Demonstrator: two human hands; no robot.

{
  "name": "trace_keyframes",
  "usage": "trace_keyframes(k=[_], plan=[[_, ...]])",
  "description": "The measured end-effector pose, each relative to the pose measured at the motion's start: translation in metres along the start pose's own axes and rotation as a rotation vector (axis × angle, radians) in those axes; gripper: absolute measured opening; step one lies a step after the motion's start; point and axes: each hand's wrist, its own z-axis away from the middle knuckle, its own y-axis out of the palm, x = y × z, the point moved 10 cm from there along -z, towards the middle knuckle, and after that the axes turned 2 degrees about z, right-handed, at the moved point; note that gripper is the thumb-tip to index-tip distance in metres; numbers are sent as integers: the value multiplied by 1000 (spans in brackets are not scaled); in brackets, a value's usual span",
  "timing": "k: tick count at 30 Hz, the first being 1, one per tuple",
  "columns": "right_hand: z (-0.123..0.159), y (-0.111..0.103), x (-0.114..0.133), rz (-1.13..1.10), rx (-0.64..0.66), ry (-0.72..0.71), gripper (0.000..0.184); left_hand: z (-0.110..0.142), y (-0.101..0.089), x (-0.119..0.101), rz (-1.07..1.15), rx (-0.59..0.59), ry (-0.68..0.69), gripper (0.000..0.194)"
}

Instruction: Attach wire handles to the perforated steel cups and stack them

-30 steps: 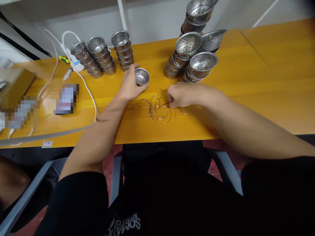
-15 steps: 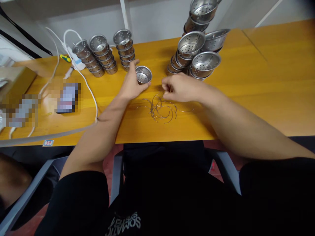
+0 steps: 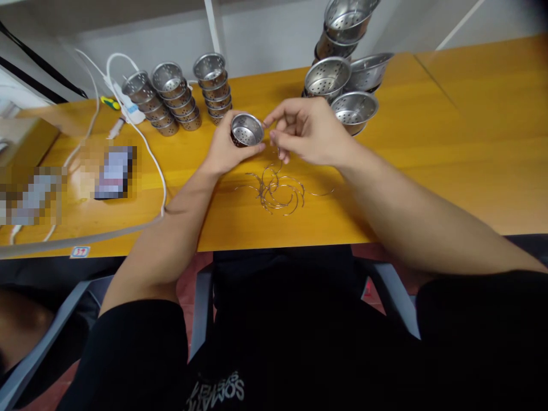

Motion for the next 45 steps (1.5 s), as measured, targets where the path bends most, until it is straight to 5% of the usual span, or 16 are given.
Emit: trace_keyframes(k=[6, 11, 21, 29, 40, 45], plan=[[-2, 9, -29, 158, -147, 91, 68, -3, 1, 0, 38, 11, -16, 111], [1, 10, -39, 259, -164, 86, 69, -3, -3, 5, 27, -26, -39, 120], [-3, 5, -42, 393, -189, 30, 74, -6, 8, 16, -13, -8, 22, 101], [-23, -1, -89, -163, -408, -256, 58, -13, 2, 46, 145, -107, 167, 117], [-22, -5, -87, -104, -446, -372, 71, -17, 8, 57, 186, -118, 228, 127], [-25, -6, -92, -105, -452, -347, 67, -17, 18, 63, 245, -88, 272, 114]])
